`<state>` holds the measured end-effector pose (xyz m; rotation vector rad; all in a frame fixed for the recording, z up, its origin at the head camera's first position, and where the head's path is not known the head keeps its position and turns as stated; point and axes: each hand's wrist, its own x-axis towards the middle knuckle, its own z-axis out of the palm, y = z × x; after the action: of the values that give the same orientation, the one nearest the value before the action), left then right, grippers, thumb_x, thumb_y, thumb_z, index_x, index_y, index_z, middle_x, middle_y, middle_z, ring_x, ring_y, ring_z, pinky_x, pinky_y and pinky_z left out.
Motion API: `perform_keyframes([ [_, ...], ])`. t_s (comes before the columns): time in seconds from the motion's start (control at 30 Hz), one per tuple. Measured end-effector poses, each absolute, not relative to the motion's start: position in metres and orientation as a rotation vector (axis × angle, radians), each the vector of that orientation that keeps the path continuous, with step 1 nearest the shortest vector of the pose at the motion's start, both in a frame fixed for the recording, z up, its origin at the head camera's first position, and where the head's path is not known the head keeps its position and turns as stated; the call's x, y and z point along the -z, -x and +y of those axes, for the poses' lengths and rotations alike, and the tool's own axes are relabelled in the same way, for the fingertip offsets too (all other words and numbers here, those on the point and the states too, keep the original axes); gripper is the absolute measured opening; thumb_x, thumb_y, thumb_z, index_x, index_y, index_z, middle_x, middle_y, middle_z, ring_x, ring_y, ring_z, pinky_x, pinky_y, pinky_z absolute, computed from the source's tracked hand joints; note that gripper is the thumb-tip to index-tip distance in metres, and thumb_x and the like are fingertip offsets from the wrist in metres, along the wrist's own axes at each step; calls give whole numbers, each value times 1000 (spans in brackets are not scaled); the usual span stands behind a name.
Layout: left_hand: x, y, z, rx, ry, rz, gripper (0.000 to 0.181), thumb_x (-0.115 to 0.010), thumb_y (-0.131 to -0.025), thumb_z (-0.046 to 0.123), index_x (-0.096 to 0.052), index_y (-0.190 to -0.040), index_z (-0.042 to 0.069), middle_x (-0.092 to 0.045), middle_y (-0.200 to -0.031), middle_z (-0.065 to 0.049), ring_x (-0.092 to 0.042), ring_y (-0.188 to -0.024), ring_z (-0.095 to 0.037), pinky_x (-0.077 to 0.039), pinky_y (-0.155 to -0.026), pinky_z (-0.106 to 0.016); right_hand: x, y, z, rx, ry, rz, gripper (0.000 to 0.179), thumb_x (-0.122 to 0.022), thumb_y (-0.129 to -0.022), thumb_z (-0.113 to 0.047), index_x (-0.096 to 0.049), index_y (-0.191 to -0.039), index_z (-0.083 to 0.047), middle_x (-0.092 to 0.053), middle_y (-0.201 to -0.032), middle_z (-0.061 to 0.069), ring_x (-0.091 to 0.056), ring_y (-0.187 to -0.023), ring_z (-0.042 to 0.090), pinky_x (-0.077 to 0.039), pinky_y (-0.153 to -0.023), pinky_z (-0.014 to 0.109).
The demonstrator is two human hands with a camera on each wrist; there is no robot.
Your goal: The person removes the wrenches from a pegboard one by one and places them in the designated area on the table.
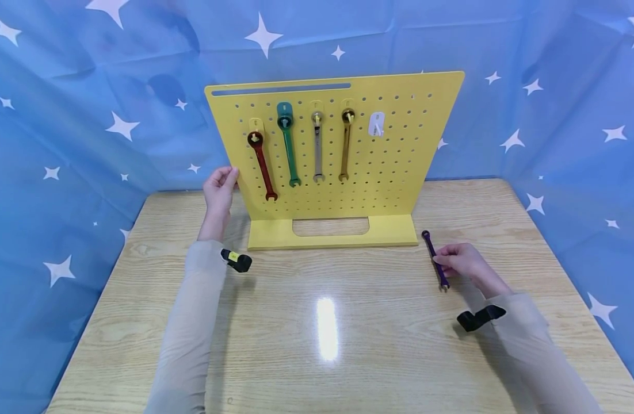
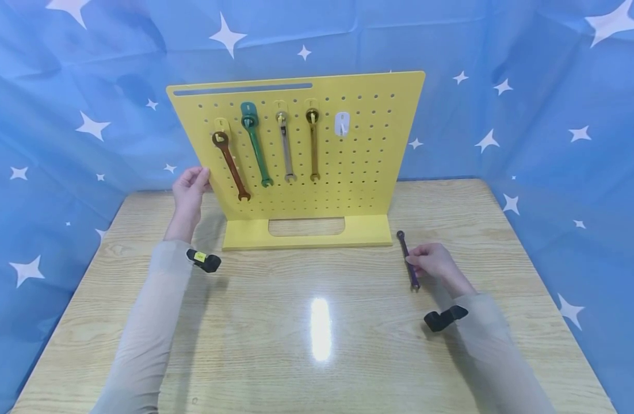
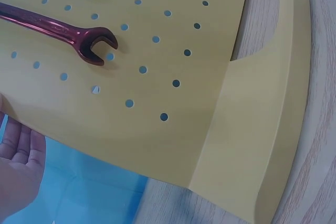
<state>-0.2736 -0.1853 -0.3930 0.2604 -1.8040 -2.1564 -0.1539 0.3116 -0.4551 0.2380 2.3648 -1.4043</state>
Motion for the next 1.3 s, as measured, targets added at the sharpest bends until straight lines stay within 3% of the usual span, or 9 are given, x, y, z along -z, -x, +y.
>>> perform_keyframes([
  [0.23,394,274,-185,2156,-262,-1793,16,-62,-90,5,-67,-78,14,-60,-75,3,-55,-72,-9,-50,-74,-24,454,153,307,1314,-225,2464,14,-59,-88,-1,-56,-92,12,-56,-70,0,-55,-61,8,-55,-55,24],
  [0.43,394,274,-185,2143,-256,-1805,6,-64,-89,8,-66,-84,9,-59,-75,3,-55,-72,-9,-50,-74,-24,453,153,303,1176,-230,2573,11,-62,-86,-4,-59,-82,6,-62,-77,6,-57,-58,9,-54,-52,25],
  [0.67,395,275,-185,2139,-253,-1800,5,-65,-89,9,-66,-88,4,-59,-74,3,-55,-71,-9,-50,-71,-21,451,152,303,1084,-203,2629,13,-64,-83,-5,-60,-77,6,-58,-59,1,-56,-53,10,-53,-49,25],
  [0.9,396,274,-185,2127,-251,-1800,5,-65,-89,9,-66,-84,8,-59,-73,3,-54,-71,-9,-50,-74,-27,454,152,305,1061,-231,2625,15,-63,-86,-9,-60,-81,5,-60,-62,2,-58,-55,10,-53,-51,25],
  [1.03,396,273,-185,2133,-256,-1805,8,-64,-89,8,-66,-82,11,-60,-75,3,-55,-71,-9,-50,-74,-25,453,150,302,1030,-168,2747,20,-62,-88,-14,-59,-83,5,-62,-63,3,-58,-55,11,-48,-48,23],
  [1.3,394,274,-185,2134,-260,-1819,15,-64,-89,10,-65,-77,18,-60,-76,3,-55,-72,-9,-49,-74,-24,441,160,286,1261,-78,2883,21,-62,-90,-13,-60,-92,8,-63,-77,18,-63,-60,15,-50,-51,17],
])
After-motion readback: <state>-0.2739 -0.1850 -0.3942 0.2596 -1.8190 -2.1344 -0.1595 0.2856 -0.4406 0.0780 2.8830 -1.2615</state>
